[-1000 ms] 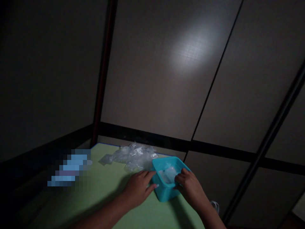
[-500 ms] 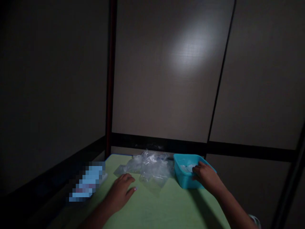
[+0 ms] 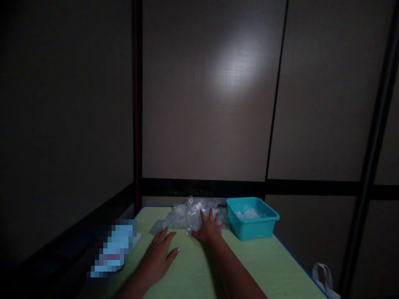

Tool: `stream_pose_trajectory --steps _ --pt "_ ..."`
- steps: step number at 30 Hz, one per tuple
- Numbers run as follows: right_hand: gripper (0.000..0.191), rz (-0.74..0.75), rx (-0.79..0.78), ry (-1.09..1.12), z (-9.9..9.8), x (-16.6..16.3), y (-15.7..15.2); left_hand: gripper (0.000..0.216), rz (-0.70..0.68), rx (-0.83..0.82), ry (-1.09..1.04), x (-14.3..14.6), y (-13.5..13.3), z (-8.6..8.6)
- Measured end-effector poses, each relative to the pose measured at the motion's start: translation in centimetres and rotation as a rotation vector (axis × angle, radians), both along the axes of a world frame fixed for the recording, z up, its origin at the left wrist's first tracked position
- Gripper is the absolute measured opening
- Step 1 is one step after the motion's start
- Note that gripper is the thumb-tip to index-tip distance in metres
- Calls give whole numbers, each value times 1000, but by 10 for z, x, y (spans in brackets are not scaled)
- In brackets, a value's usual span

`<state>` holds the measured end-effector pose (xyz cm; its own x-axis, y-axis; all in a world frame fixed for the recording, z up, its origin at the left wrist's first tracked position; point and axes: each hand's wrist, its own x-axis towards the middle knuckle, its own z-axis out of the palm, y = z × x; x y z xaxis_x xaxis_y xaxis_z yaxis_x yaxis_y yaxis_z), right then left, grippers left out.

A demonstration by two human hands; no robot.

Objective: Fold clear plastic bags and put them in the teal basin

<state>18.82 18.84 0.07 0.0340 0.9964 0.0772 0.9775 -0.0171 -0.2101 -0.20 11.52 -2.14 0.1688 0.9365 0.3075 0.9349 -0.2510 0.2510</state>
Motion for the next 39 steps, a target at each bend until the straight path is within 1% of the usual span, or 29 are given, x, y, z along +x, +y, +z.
stream_pose_trajectory --steps 1,2,4,7,9,12,14,15,17,18,19,20,23,25,26,27,29,30,31,32,33,35,36,37,39 --pt "92 -30 -14 11 -4 -3 7 52 12 -4 0 -1 2 -1" --pt "86 -27 -14 18 -7 -6 13 53 24 -9 -2 -1 4 -2" --pt "70 46 34 31 -9 -13 17 55 40 -21 -17 -2 9 -4" --pt "43 174 125 38 -8 -24 9 58 57 -35 -67 -1 16 -6" --pt "36 223 149 38 -7 -27 -4 59 67 -19 -100 -1 18 -5" --pt "32 304 158 27 -7 -21 -33 57 62 32 -119 0 16 -3" --pt "34 363 151 19 -8 -11 -54 53 62 63 -119 1 13 -1" --pt "41 403 142 17 -10 -4 -64 52 54 71 -119 1 12 -1" --pt "63 553 97 44 -11 10 -81 47 2 57 -117 1 10 -3" --pt "68 612 73 79 -11 16 -87 45 -33 46 -112 1 9 -4" --pt "69 649 67 135 -10 23 -91 42 -64 41 -107 1 9 -6" --pt "64 661 83 208 -7 29 -92 40 -81 48 -105 0 9 -7" --pt "38 640 250 464 4 44 -89 36 -50 161 -138 0 11 -6" --pt "34 606 362 543 10 52 -83 35 -12 274 -184 0 12 -1" --pt "33 563 386 517 11 55 -80 34 5 338 -208 0 11 3" --pt "36 526 375 464 10 58 -77 34 16 405 -231 2 8 8" --pt "41 460 313 328 5 61 -72 34 2 533 -269 9 0 18" --pt "36 433 284 275 1 62 -69 34 -29 582 -279 14 -6 23" --pt "26 404 272 244 -3 61 -66 33 -80 608 -279 20 -13 28" --pt "16 372 278 231 -5 61 -63 30 -147 591 -259 27 -21 32" --pt "9 340 296 233 -7 61 -60 27 -238 539 -220 34 -29 35" --pt "4 278 341 259 -7 63 -54 16 -489 364 -102 47 -42 38" --pt "7 245 368 277 -6 66 -52 14 -555 307 -66 51 -46 37" --pt "11 201 400 294 -4 70 -50 12 -592 271 -51 54 -48 35" --pt "19 87 475 332 0 78 -48 14 -585 251 -94 54 -46 30"
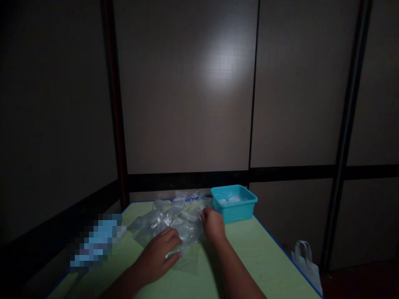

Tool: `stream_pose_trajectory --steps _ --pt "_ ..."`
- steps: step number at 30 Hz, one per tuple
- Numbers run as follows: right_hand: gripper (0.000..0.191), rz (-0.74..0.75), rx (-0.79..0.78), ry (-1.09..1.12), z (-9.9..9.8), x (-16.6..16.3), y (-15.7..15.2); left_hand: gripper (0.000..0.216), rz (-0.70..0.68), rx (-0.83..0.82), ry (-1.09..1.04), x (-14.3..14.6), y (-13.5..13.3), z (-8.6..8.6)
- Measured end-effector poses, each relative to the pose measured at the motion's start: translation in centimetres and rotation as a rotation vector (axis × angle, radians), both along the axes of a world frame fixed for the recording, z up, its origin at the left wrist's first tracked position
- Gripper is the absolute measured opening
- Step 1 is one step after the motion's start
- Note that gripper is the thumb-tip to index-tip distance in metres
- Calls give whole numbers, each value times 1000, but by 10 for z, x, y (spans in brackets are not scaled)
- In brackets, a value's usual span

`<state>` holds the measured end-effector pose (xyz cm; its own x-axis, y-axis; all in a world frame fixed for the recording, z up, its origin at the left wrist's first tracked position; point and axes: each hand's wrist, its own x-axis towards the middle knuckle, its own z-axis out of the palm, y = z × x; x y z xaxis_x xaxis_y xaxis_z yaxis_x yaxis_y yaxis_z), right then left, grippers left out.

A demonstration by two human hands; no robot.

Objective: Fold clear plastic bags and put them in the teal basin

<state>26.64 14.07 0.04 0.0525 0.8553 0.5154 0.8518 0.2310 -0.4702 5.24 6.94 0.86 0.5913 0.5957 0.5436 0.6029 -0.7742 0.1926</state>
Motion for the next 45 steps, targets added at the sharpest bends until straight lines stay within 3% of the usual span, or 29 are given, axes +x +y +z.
stream_pose_trajectory --steps 3,5,8,12,15,19,26,29,31,35,39,42,45 --pt "25 -158 74 88 5 9 0 18 60 -34 -174 -9 15 -6" --pt "24 -101 95 265 8 7 -1 18 76 -58 -270 -16 25 -6" --pt "33 218 43 599 13 -11 -8 20 66 -101 -341 -21 32 -5" --pt "37 626 -167 864 16 -49 -28 28 5 -225 -453 -15 28 -8" --pt "39 822 -261 961 10 -70 -40 29 -66 -384 -603 -7 25 -13" --pt "41 779 -249 935 3 -77 -41 20 -61 -564 -742 -6 26 -12" --pt "42 573 -135 979 1 -55 -29 38 116 -528 -1008 -30 41 1" --pt "42 498 -79 989 -2 -55 -26 38 86 -555 -1018 -30 39 -1" --pt "42 528 -104 1013 -4 -59 -29 37 -44 -646 -920 -23 34 -6" --pt "34 834 -346 1047 -4 -68 -40 30 -260 -755 -765 -8 30 -19" --pt "33 924 -475 1056 -2 -67 -45 31 -285 -810 -800 -8 34 -21" --pt "32 888 -456 1069 0 -62 -43 28 -234 -794 -882 -15 34 -15" --pt "34 832 -392 1085 2 -58 -40 25 -128 -767 -1111 -24 35 -6"
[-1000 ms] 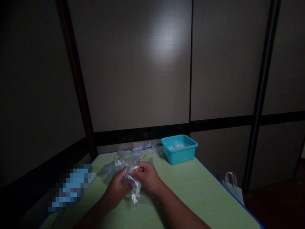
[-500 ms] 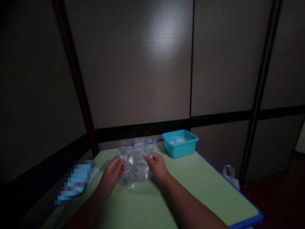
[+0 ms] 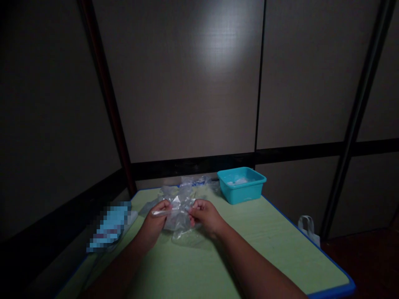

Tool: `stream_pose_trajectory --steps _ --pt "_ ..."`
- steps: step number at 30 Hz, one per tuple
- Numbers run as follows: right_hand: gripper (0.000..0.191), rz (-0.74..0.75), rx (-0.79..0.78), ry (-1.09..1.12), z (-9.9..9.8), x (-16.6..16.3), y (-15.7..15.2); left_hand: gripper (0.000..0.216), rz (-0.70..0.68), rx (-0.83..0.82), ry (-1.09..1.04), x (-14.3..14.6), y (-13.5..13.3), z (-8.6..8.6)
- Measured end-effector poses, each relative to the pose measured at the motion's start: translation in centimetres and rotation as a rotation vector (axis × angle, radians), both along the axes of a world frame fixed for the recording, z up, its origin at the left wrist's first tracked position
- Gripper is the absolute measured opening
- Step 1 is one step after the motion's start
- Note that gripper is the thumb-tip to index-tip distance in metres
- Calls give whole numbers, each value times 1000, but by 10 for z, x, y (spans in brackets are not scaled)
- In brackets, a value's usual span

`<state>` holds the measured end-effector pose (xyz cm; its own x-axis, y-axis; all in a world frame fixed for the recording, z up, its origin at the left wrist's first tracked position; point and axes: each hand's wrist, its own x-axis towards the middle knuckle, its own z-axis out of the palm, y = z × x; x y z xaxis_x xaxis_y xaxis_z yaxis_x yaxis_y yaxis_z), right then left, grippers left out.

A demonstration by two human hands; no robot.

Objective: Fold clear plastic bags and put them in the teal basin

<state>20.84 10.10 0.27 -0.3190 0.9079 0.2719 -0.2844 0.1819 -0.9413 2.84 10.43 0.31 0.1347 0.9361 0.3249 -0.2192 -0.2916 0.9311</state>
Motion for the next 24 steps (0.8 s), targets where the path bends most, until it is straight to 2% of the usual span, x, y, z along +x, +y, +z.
stream_pose_trajectory --steps 3,5,8,10,12,16,18,22,24 --pt "37 -66 26 -37 2 6 4 18 61 -97 -295 -12 7 7" --pt "38 -99 28 -114 2 10 6 20 66 -128 -407 -21 12 10" --pt "38 -281 54 -183 4 14 7 19 53 -128 -427 -27 13 14" --pt "41 -399 87 -148 7 15 5 20 5 -140 -404 -25 8 16" --pt "44 -351 113 -100 9 15 2 22 -54 -171 -359 -19 2 16" --pt "41 14 82 -141 6 8 -4 25 -105 -226 -301 -7 -5 9" --pt "36 96 56 -210 1 5 -4 26 -97 -238 -292 -4 -4 5" --pt "33 -2 105 -252 -3 6 2 32 -69 -303 -256 -5 1 2" --pt "37 -93 145 -239 -2 8 4 46 -78 -359 -216 -5 0 3"
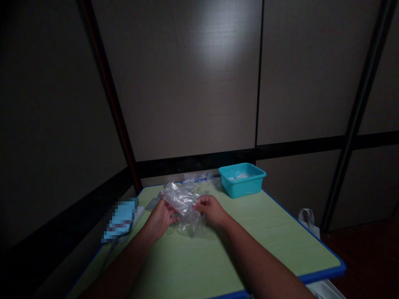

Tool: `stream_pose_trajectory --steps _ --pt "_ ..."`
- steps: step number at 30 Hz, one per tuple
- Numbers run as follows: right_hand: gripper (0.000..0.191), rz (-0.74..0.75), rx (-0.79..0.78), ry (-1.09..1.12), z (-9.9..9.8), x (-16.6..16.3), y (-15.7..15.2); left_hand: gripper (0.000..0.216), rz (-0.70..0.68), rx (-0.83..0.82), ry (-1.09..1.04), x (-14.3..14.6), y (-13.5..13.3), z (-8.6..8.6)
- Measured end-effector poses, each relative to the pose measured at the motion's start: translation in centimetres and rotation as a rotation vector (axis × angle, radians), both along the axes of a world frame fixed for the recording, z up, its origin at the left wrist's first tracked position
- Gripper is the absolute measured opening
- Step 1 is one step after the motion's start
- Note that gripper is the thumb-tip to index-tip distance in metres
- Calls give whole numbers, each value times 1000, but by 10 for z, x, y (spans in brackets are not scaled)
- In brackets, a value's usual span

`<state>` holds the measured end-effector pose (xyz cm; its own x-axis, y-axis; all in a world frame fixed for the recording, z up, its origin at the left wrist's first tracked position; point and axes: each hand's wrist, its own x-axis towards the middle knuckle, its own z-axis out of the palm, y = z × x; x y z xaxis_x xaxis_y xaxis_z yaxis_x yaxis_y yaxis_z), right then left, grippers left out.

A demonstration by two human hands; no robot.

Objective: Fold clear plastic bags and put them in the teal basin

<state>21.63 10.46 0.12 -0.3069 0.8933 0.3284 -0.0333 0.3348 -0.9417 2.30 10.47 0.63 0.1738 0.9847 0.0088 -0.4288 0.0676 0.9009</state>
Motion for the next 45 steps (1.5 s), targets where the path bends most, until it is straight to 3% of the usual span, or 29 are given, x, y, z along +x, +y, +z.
stream_pose_trajectory --steps 3,9,13,17,19,24,27,34,37,41,45 --pt "42 -48 36 -9 3 0 -2 65 -63 21 16 2 -5 2" --pt "46 100 76 -175 -2 -11 -12 35 -129 213 165 12 -15 2" --pt "48 -48 93 -224 -7 -10 -6 27 -66 225 165 12 -17 7" --pt "51 -126 47 -136 -5 -8 -2 30 -200 211 59 11 -22 14" --pt "50 -71 -50 -30 -2 -9 -5 31 -223 209 -18 10 -24 15" --pt "48 328 -394 72 2 -16 -19 31 -108 115 -55 3 -18 13" --pt "44 355 -480 42 -5 -20 -17 32 -107 70 54 0 -14 10" --pt "33 -6 -379 177 -15 -12 11 31 78 91 353 -6 -3 -4" --pt "35 20 -354 222 -10 -8 8 28 100 122 362 -7 1 -5" --pt "33 192 -305 243 -6 -13 -1 24 93 211 332 0 -4 2" --pt "29 161 -231 201 -9 -17 -2 25 -59 265 155 6 -13 9"
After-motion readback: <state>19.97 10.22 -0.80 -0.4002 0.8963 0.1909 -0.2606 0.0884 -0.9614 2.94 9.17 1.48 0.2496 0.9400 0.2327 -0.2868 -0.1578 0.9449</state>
